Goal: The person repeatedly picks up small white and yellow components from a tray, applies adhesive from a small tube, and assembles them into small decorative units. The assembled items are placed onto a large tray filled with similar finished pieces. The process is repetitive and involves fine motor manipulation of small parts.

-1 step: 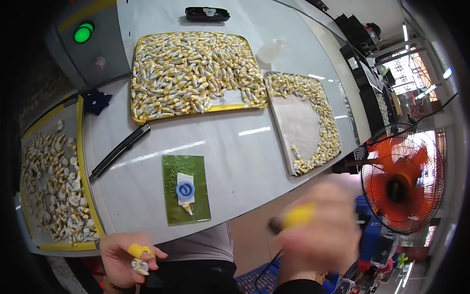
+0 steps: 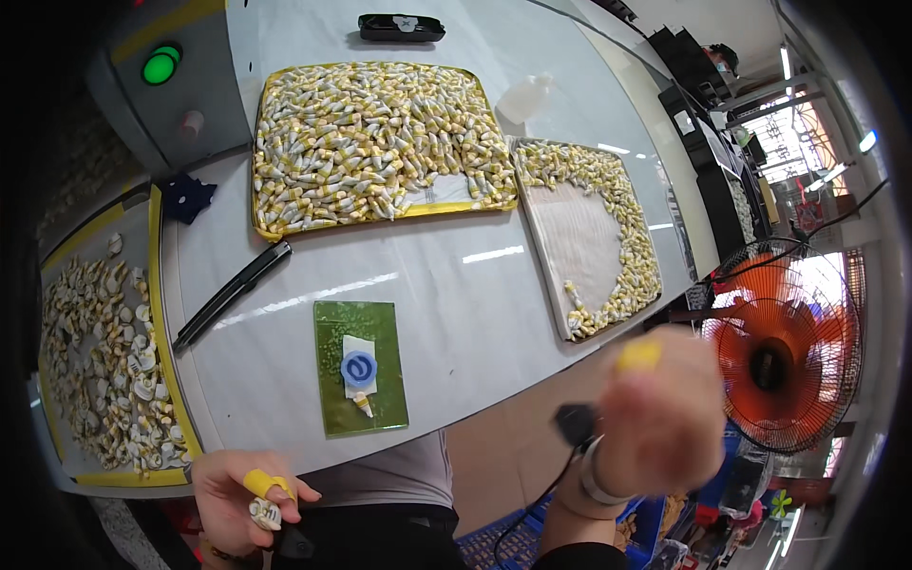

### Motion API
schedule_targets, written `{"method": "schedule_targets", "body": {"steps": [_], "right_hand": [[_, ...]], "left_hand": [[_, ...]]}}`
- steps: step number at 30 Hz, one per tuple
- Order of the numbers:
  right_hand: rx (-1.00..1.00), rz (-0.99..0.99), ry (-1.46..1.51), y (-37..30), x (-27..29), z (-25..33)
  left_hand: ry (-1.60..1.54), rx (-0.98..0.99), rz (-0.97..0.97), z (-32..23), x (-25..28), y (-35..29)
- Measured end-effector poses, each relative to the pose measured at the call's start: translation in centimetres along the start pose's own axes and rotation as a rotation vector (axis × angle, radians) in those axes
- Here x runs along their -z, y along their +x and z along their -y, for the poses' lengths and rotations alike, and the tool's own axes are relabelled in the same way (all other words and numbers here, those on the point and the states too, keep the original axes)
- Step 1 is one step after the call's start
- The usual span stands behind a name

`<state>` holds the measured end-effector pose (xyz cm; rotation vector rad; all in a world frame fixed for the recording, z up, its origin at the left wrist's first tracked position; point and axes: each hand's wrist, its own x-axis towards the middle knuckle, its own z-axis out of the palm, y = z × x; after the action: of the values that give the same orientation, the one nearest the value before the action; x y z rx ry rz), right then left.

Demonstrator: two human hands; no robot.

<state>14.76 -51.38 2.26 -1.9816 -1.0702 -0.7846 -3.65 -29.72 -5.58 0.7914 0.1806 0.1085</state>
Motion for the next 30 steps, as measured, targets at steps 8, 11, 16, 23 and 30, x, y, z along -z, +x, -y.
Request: {"method": "schedule_targets", "body": {"steps": [8,11,16,23,30], "right_hand": [[-0.446,0.623,-0.203,-2.2,-0.3,-11.5],[-0.434,0.654,-0.265,-2.1,-1.1,-11.2],[-0.352,0.546,-0.305,-1.2,-1.9,-9.5],[-0.162,0.704,0.227,0.3,-4.8,-0.8],[0.062,0.867,0.244,-0.4,-7.6,1.0]], "left_hand": [[-0.235,0.159,0.112,0.5,1.3,-0.1],[-0.243,0.146,0.164,0.3,1.6,-0.2],[-0.231,0.093,0.219,0.2,2.0,-0.3],[-0.23,0.087,0.256,0.2,2.2,-0.4],[-0.208,0.127,0.102,-0.9,1.4,-0.4]]}}
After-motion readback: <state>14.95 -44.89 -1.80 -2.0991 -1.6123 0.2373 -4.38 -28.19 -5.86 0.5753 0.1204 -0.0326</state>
